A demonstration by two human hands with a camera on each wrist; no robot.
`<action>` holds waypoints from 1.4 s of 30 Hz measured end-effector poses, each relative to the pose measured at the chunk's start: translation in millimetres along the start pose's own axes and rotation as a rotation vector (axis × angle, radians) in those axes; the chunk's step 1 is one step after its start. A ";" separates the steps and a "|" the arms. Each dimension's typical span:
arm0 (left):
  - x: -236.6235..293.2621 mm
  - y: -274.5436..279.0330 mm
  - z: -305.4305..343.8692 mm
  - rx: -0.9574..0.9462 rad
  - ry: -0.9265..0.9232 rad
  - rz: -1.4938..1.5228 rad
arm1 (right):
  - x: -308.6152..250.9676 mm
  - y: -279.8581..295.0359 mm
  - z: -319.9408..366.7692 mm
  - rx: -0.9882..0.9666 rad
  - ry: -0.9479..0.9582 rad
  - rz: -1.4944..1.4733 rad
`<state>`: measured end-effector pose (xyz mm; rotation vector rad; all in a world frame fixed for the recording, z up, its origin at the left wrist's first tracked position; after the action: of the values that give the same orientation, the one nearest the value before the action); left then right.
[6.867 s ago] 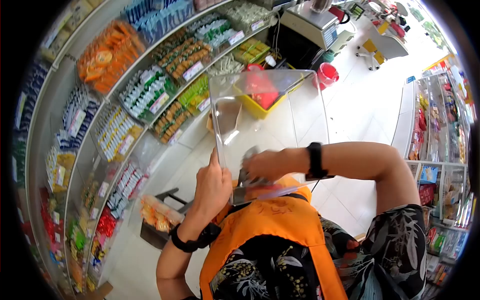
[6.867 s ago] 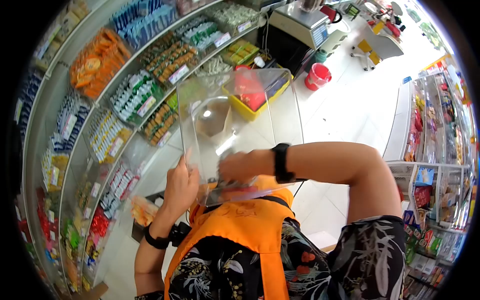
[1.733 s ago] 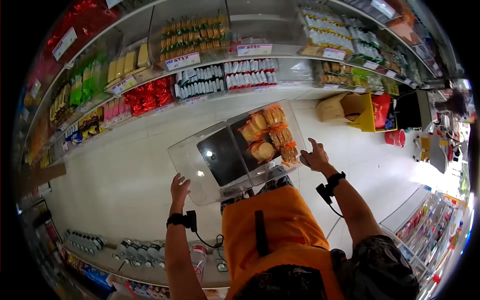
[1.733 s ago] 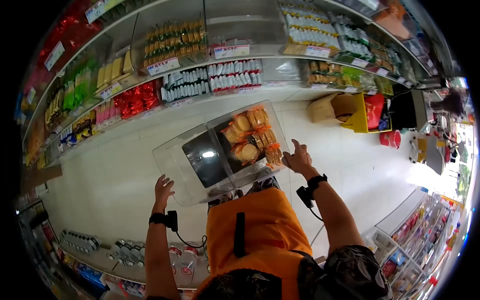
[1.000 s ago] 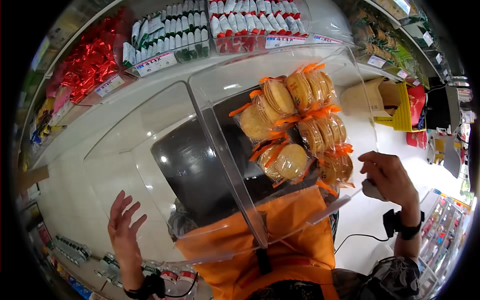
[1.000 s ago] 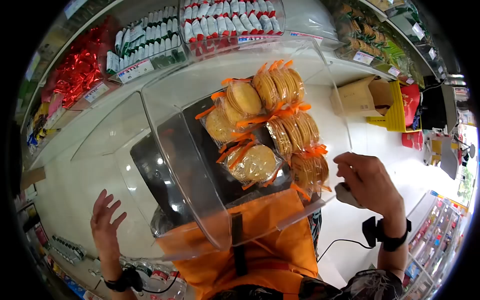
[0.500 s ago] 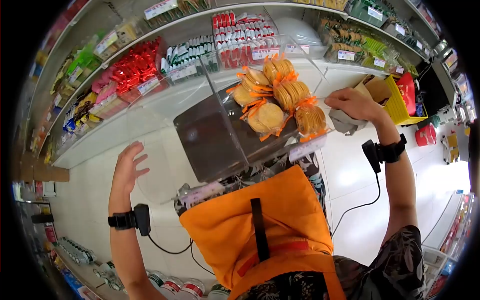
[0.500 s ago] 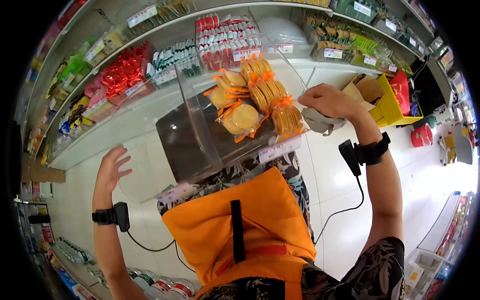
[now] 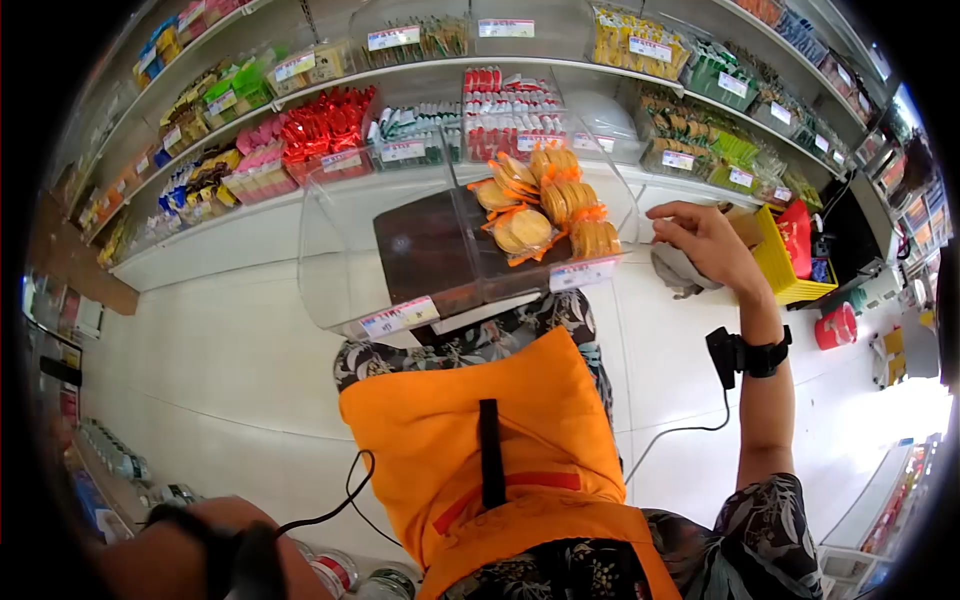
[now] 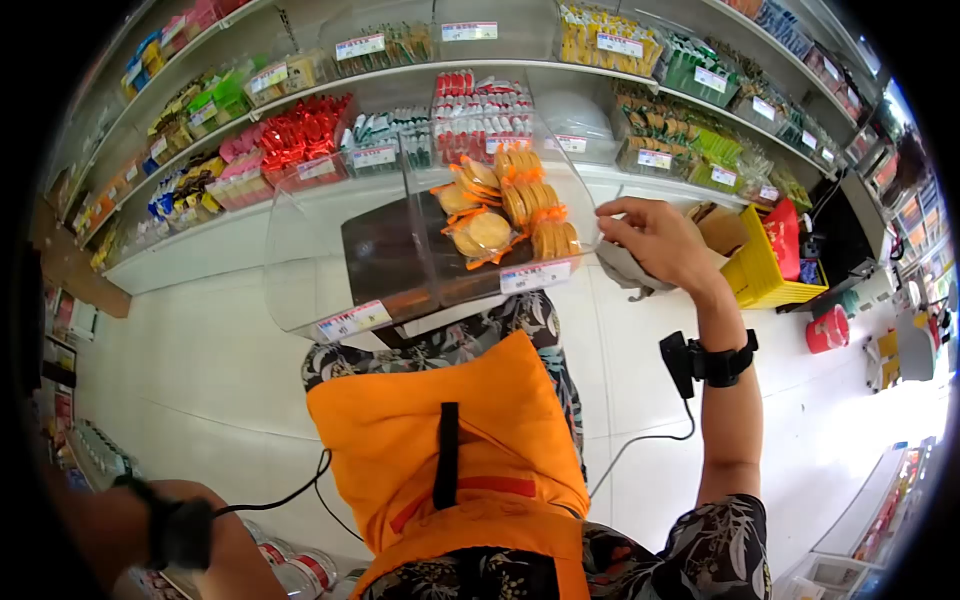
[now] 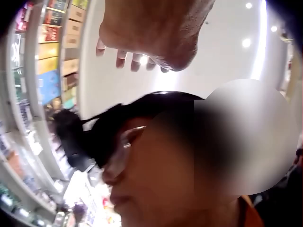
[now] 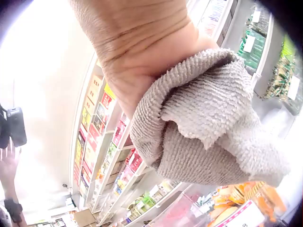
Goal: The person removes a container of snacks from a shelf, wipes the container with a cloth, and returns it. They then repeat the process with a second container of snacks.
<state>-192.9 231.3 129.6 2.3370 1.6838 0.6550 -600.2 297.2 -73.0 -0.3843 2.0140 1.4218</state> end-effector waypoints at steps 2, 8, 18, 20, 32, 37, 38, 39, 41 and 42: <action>17.4 -15.2 -1.3 -0.084 -0.093 -0.014 | -11.5 -0.3 9.1 0.023 0.025 0.005; 33.8 -35.1 -0.3 -0.155 -0.177 -0.046 | -41.2 -10.1 22.0 0.008 0.016 -0.134; 30.7 -48.7 4.6 -0.186 -0.222 -0.016 | -87.6 -24.8 -2.4 -0.051 0.067 0.048; 31.1 -49.5 7.9 -0.193 -0.232 0.007 | -80.6 -36.9 -16.5 -0.023 0.137 -0.031; -127.2 -28.8 29.4 0.151 0.713 0.547 | -23.0 -176.5 -128.6 -0.522 0.011 0.641; -211.4 -137.9 123.4 0.092 1.202 0.718 | -19.1 -208.8 -133.0 -0.670 0.002 0.770; -214.9 -147.6 132.7 0.083 1.242 0.714 | -12.4 -216.0 -136.1 -0.615 0.013 0.829; -216.8 -155.1 140.1 0.075 1.282 0.708 | -9.9 -219.2 -137.3 -0.582 0.029 0.846; -216.3 -160.8 146.1 0.069 1.303 0.699 | -6.7 -221.7 -139.6 -0.521 0.060 0.874; -217.1 -161.8 149.2 0.048 1.307 0.704 | -0.3 -221.9 -143.3 -0.534 -0.005 0.847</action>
<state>-319.2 98.3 -119.3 2.6217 0.9379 2.6890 -521.3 82.4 -205.1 0.3176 1.8306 2.4743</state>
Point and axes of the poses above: each hand's wrist, its own z-axis away from the middle knuckle, its own y-axis out of the back of the hand, x = y × z, the point moved 8 cm from there along -z, towards the middle knuckle, and after that the axes turned 12 degrees about y, right-handed, at the moved point
